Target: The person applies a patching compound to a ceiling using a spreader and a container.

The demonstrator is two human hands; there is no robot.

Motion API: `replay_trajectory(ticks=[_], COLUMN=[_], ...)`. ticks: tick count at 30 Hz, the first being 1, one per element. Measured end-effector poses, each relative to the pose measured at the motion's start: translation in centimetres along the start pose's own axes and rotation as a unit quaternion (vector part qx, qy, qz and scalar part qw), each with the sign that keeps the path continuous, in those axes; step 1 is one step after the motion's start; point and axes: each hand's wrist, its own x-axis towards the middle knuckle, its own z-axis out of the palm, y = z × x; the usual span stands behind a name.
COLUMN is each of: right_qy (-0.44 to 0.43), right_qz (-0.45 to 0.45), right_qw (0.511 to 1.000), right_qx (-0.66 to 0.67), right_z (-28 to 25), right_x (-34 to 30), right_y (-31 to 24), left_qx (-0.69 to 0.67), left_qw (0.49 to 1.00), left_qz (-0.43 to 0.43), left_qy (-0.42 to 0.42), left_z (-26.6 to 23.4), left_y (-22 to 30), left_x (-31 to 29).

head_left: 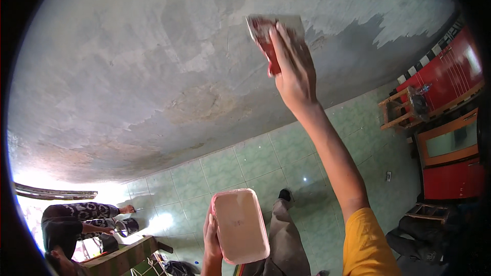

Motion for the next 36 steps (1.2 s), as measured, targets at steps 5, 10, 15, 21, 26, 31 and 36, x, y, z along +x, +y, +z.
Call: replay_trajectory(ticks=[5,10,15,21,26,31,36], right_qy=[-0.077,-0.157,0.03,-0.091,-0.177,-0.017,-0.098], right_qz=[-0.011,0.049,-0.008,-0.019,0.003,-0.006,0.005], right_qw=[0.996,0.986,0.999,0.995,0.984,0.999,0.995], right_qx=[-0.043,-0.037,-0.013,-0.027,-0.022,-0.05,-0.036], right_z=[5.0,5.0,3.4,8.2,6.5,2.0,7.3], right_x=[-6.0,-13.5,0.9,-9.5,-10.2,0.8,-7.3], right_y=[0.1,-0.1,-4.7,-4.3,-5.2,-6.6,-4.7], left_qx=[-0.006,-0.012,-0.013,-0.019,0.032,-0.013,-0.027], left_qw=[1.0,1.0,1.0,1.0,0.999,1.0,0.999], left_qz=[-0.005,0.003,0.005,0.013,0.002,-0.012,-0.011], left_qy=[-0.013,-0.012,-0.003,-0.015,0.002,-0.005,-0.014], left_z=[-0.5,-2.7,-4.0,-4.5,-5.8,-5.4,-5.6], left_y=[1.0,0.6,0.9,1.1,1.8,1.6,1.0], left_x=[-0.6,-1.1,-1.5,-1.4,-1.1,-1.0,-0.7])
